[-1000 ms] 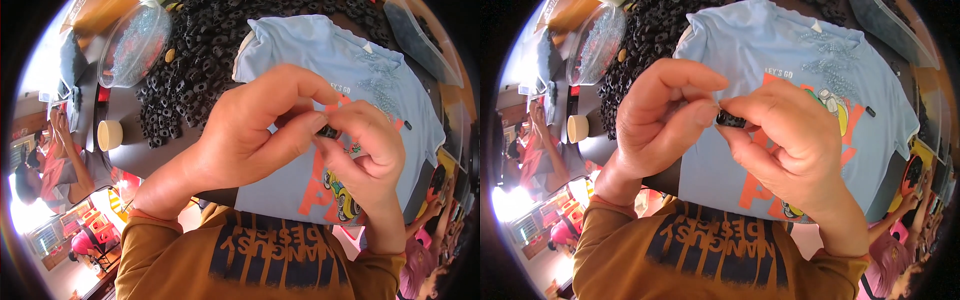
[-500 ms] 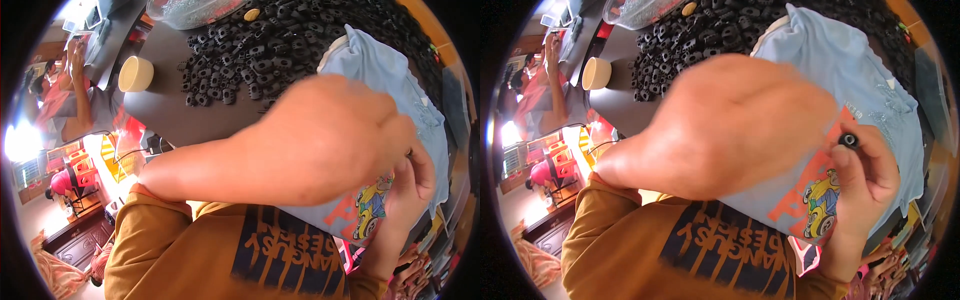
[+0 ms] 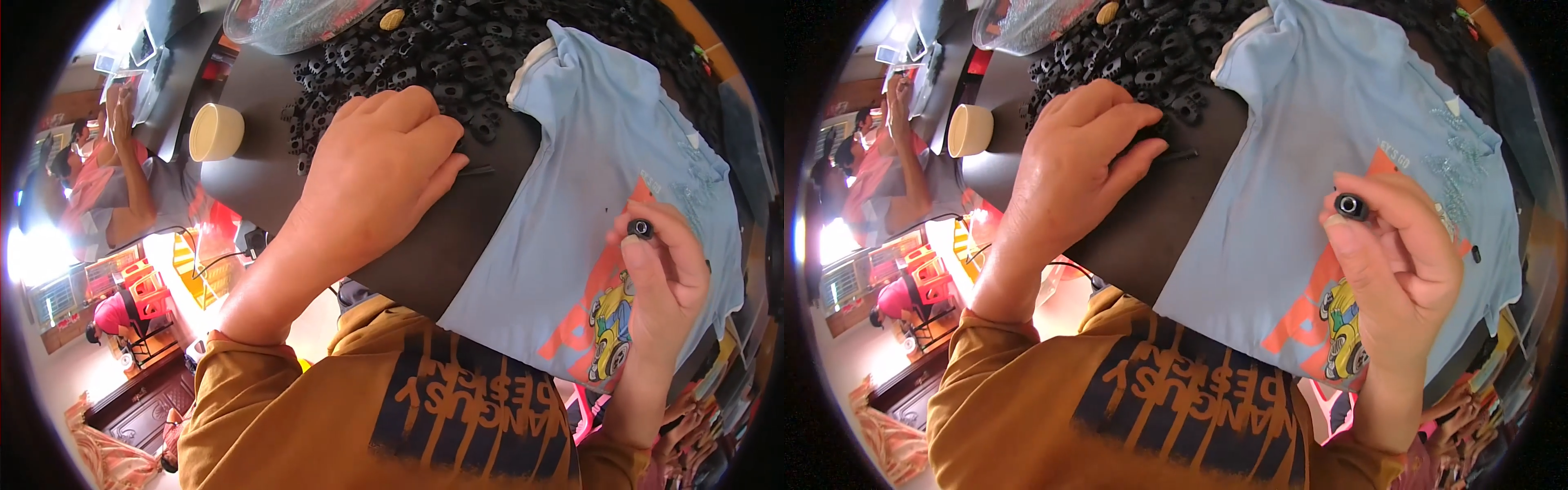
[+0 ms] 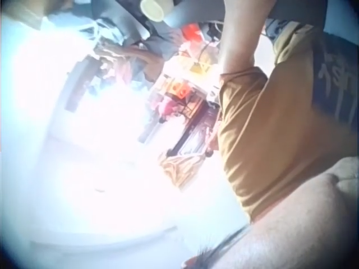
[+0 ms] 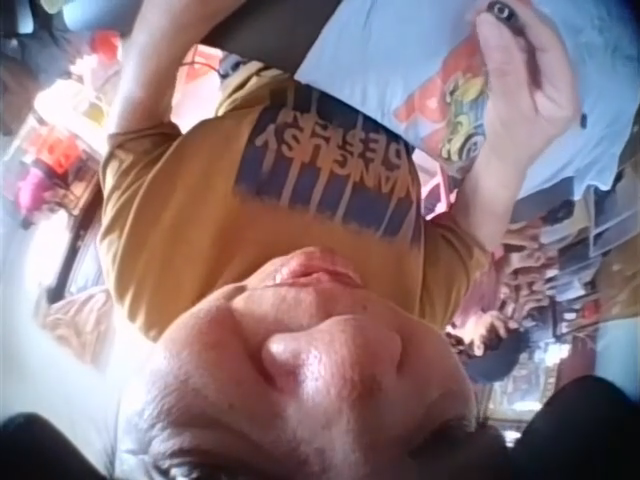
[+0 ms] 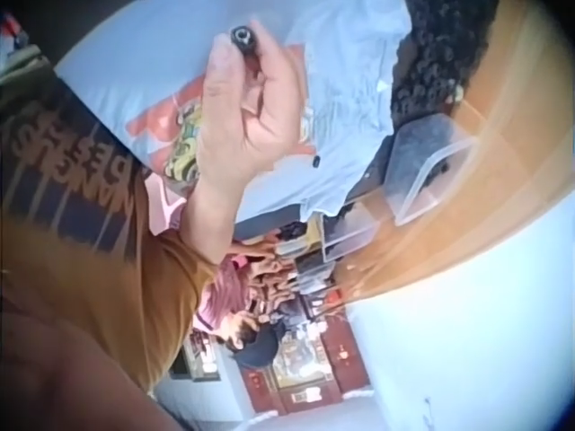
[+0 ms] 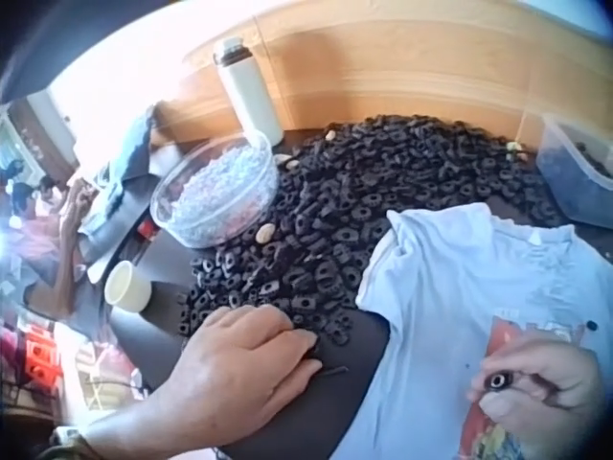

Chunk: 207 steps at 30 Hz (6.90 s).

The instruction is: Manual assembly of small black plastic components, possibly for garments, at a workshop table.

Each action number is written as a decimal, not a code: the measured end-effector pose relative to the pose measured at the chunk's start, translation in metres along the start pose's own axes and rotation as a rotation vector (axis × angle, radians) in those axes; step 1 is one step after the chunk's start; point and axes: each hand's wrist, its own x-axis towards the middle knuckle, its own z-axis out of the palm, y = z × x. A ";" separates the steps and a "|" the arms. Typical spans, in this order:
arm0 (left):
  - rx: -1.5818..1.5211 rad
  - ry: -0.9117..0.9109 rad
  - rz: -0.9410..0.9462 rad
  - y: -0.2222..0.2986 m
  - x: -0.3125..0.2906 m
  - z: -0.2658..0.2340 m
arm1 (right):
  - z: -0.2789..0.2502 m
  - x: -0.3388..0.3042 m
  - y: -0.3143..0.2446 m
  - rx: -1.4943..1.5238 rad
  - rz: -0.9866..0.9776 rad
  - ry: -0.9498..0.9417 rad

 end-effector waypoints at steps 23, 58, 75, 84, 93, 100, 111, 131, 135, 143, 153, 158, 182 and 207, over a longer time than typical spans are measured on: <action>-0.856 -0.058 -0.056 0.027 0.031 -0.003 | -0.003 -0.004 -0.007 0.009 -0.030 -0.109; -1.354 -0.422 -0.316 0.051 0.061 0.004 | -0.009 0.004 0.000 -0.067 -0.114 -0.078; -0.681 -0.097 0.302 0.048 0.054 0.021 | -0.005 0.000 -0.001 -0.447 -0.268 -0.053; -1.221 -0.240 -0.036 0.050 0.060 0.025 | -0.012 0.000 0.000 -0.284 -0.186 -0.056; -1.582 -0.386 -0.279 0.053 0.061 0.019 | -0.009 -0.002 -0.005 -0.049 -0.103 -0.028; -1.380 -0.356 -0.249 0.055 0.056 0.010 | -0.008 -0.002 -0.009 0.085 -0.040 -0.044; -0.847 -0.138 0.140 0.053 0.052 0.032 | -0.008 -0.005 -0.002 -0.493 -0.251 0.001; -0.810 0.009 0.306 0.056 0.052 0.038 | -0.002 -0.013 -0.010 0.043 0.089 0.113; -0.750 0.122 0.431 0.063 0.054 0.041 | -0.002 -0.009 -0.013 0.416 0.316 0.122; -0.462 0.204 0.425 0.066 0.040 0.042 | 0.004 -0.013 -0.008 0.509 0.385 0.099; -0.440 0.209 0.463 0.066 0.052 0.035 | 0.005 -0.002 -0.002 0.544 0.417 0.091; -0.361 0.144 0.372 0.065 0.050 0.035 | 0.004 0.000 -0.001 0.589 0.401 0.072; -0.796 -0.228 -0.084 0.194 0.309 0.028 | 0.008 -0.006 0.005 0.148 -0.250 -0.086; -0.282 0.053 0.190 0.059 0.001 0.016 | 0.005 -0.005 -0.004 -0.079 -0.448 -0.224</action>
